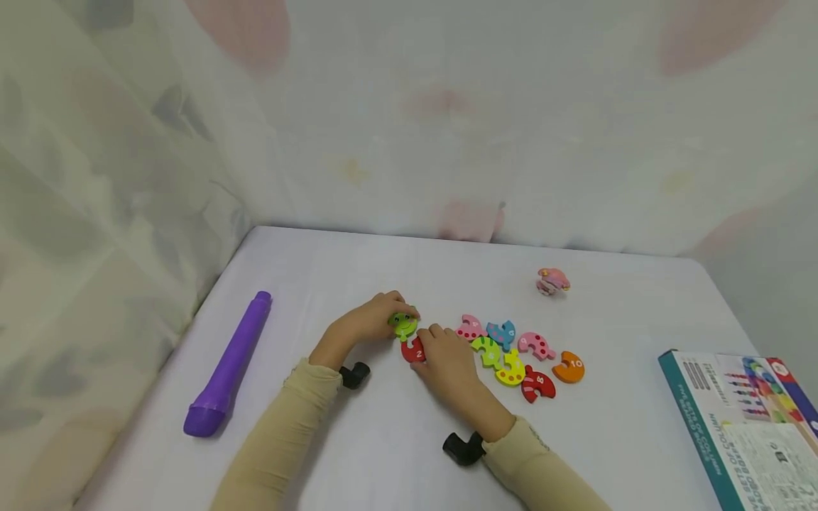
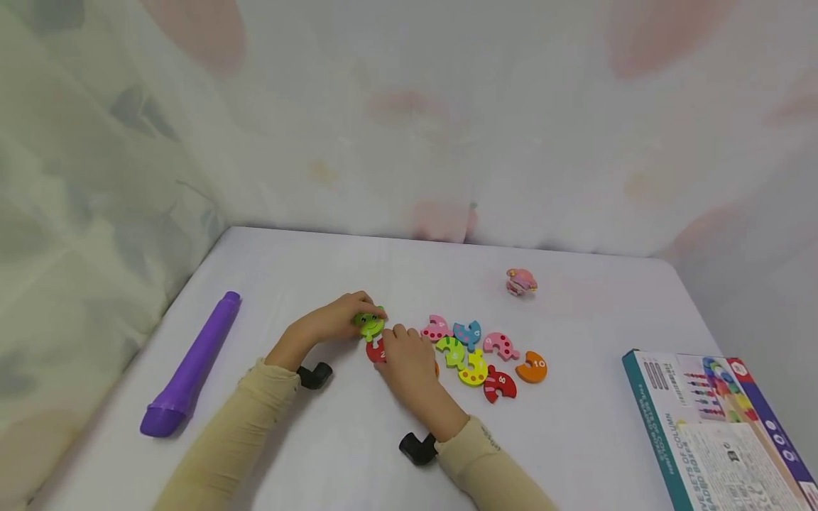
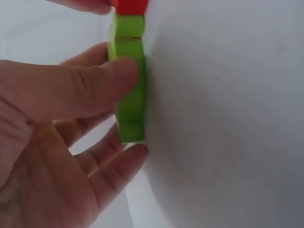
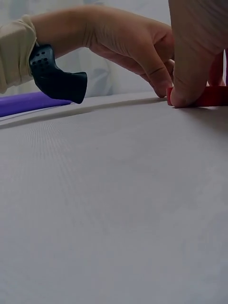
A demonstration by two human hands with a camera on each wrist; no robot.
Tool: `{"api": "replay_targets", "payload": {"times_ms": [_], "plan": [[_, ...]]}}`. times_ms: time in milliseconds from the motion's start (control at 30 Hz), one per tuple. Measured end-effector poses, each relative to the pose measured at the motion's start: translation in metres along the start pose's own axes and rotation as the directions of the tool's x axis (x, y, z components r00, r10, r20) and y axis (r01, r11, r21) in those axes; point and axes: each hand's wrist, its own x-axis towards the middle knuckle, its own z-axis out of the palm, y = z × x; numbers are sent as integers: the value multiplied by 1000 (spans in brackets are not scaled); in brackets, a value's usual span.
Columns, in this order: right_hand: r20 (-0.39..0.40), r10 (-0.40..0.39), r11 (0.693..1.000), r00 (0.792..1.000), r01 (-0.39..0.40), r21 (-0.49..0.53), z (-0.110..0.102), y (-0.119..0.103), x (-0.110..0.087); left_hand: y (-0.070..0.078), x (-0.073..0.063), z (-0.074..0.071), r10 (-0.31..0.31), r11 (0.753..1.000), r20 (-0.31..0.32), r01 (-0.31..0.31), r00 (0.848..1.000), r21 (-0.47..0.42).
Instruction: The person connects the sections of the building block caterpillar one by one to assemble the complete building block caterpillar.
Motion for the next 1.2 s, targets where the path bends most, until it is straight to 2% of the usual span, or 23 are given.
{"api": "replay_targets", "payload": {"times_ms": [200,367,600,967,1200], "plan": [[6,-12,1000,1000,12,19,-4,1,-4,7,-4,3,11,1000,-9,-11,1000,-28],[37,28,998,999,-31,57,-7,-2,-13,12,-8,8,33,999,19,-33,999,-36],[17,49,998,999,-50,40,-12,-8,-21,17,-14,12,66,997,50,-65,997,-35],[16,105,994,994,-105,-6,-9,-16,-19,19,-16,13,78,997,61,-77,995,-23],[-2,102,994,995,-102,31,-6,-20,-17,20,-18,11,76,997,67,-75,995,-11]]}}
